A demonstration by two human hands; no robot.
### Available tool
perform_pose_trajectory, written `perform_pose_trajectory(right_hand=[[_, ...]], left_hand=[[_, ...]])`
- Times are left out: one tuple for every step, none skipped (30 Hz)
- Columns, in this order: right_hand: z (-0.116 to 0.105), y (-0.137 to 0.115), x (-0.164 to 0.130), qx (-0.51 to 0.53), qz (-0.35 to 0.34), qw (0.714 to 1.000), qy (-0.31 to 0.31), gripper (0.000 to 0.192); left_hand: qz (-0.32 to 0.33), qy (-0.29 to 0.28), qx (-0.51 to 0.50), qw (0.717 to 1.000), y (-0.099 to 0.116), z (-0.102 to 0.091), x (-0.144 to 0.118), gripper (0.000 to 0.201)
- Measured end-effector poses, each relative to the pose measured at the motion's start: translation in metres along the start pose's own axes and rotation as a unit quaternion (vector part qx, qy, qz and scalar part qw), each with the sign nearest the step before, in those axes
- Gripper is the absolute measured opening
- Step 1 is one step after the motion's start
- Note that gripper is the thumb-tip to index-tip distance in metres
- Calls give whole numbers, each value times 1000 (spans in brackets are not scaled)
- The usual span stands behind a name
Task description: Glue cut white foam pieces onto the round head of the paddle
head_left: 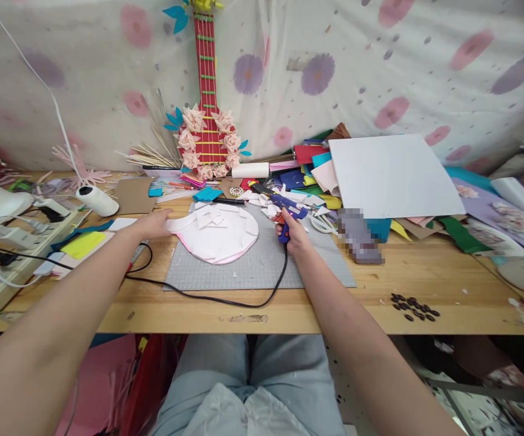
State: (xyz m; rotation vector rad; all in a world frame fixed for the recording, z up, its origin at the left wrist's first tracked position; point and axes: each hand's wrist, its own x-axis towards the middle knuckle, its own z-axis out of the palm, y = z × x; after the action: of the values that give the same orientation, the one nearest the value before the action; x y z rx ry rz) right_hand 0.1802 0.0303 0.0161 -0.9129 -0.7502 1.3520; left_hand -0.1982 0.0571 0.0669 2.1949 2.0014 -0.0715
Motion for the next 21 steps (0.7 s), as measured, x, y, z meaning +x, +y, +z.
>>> perform_pose_trajectory(right_hand=[[-2, -1, 2, 7, -6, 1000, 11, 42], [-3, -2, 3, 12, -13, 1000, 22, 42], [-5, -3, 4, 17, -22, 999, 33, 42], [-7, -4, 5, 20, -30, 998, 43, 42], [-8, -6, 6, 23, -36, 998, 53, 43], [-10, -7, 6, 26, -40, 997, 63, 43], [-11, -9, 7, 28, -41, 996, 71, 43], [-12, -10, 7, 29, -40, 996, 77, 43], [-13, -11, 7, 29, -38, 996, 81, 43], [-14, -11, 7, 28, -37, 996, 82, 43], [-14, -12, 7, 28, -36, 995, 84, 43], [-15, -12, 7, 28, -36, 995, 84, 43], [-15, -12, 7, 28, -36, 995, 83, 43], [-15, -12, 7, 29, -36, 996, 82, 43], [-15, -11, 7, 31, -37, 996, 80, 43], [-15, -11, 8, 33, -38, 996, 79, 43], [-16, -10, 8, 36, -38, 996, 78, 43], [-16, -10, 8, 39, -39, 995, 78, 43], [-16, -10, 8, 42, -39, 995, 79, 44], [-15, -9, 9, 42, -39, 995, 79, 43], [-15, -9, 9, 41, -40, 995, 79, 43]], left_hand=[[1, 6, -11, 1000, 1, -4, -2, 86], [4, 9, -19, 1000, 2, -8, -4, 86], [10, 9, -24, 1000, 3, -12, -7, 86], [16, 8, -26, 999, 4, -17, -10, 86], [21, 5, -27, 999, 5, -21, -13, 86], [24, 3, -28, 999, 7, -25, -16, 86], [26, 3, -26, 999, 10, -29, -19, 85], [27, 6, -22, 999, 13, -33, -22, 84], [29, 12, -16, 999, 17, -36, -25, 83], [34, 20, -9, 999, 21, -39, -27, 82], [42, 28, -3, 999, 25, -41, -30, 81], [51, 35, 3, 998, 29, -44, -32, 79], [56, 40, 7, 998, 33, -46, -34, 78], [59, 44, 9, 997, 35, -47, -36, 78], [59, 47, 10, 997, 37, -48, -38, 77], [55, 51, 11, 997, 38, -48, -40, 77], [50, 55, 12, 997, 39, -47, -42, 77], [43, 60, 13, 997, 40, -46, -45, 77], [34, 62, 16, 997, 41, -43, -48, 78], [24, 57, 21, 998, 42, -39, -51, 79], [15, 44, 29, 998, 45, -35, -54, 80]])
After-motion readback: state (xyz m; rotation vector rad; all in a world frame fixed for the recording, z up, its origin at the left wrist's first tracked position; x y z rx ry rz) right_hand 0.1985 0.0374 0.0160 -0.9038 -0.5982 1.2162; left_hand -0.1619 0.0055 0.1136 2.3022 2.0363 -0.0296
